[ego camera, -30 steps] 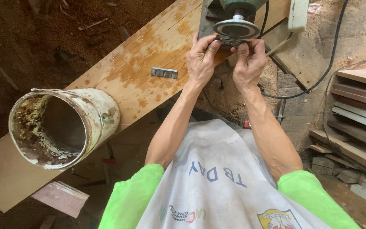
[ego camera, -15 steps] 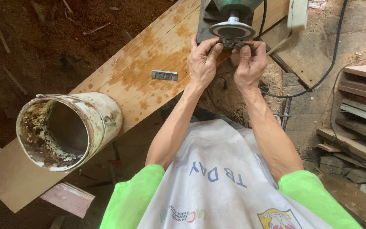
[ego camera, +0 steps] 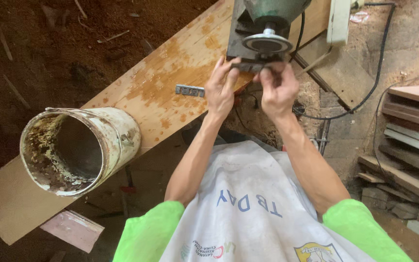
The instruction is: The person repeatedly presses small metal brackets against a bench grinder wheel to smooth their edges. They frequently dip the brackets into a bucket of liquid between grinding passes and inspect the edges by hand.
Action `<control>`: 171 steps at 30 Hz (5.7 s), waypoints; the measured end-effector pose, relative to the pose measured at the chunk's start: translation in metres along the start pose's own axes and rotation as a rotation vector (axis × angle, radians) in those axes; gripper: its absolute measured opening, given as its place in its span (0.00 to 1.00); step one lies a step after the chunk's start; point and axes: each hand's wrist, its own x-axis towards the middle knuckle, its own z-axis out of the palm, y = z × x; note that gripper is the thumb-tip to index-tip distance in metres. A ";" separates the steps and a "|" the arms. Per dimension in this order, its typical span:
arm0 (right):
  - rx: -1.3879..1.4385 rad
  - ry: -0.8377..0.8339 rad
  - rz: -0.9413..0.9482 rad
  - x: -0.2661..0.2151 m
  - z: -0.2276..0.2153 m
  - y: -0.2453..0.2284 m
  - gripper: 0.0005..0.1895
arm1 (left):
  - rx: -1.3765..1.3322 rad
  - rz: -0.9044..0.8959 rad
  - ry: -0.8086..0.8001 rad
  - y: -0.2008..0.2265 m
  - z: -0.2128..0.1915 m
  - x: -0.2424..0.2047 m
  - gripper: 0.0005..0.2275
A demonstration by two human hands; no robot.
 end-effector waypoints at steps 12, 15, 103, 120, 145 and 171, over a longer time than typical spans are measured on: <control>0.146 -0.136 0.153 -0.033 0.035 -0.100 0.15 | -0.516 -0.172 0.183 0.012 -0.023 -0.044 0.19; 0.134 -0.146 0.119 -0.036 0.041 -0.102 0.15 | -0.563 -0.169 0.183 0.015 -0.027 -0.047 0.18; -0.154 0.196 0.023 -0.002 0.049 0.035 0.14 | -0.289 -0.070 -0.002 -0.017 0.004 0.031 0.10; -0.001 0.151 0.050 0.001 0.042 0.038 0.14 | -0.269 -0.070 0.044 -0.017 0.004 0.028 0.10; 0.116 0.124 0.098 0.003 0.032 0.040 0.10 | -0.373 -0.106 0.052 -0.024 0.013 0.022 0.10; 0.246 0.108 0.309 -0.039 0.007 -0.046 0.10 | 0.083 -0.046 0.046 0.003 0.000 -0.016 0.15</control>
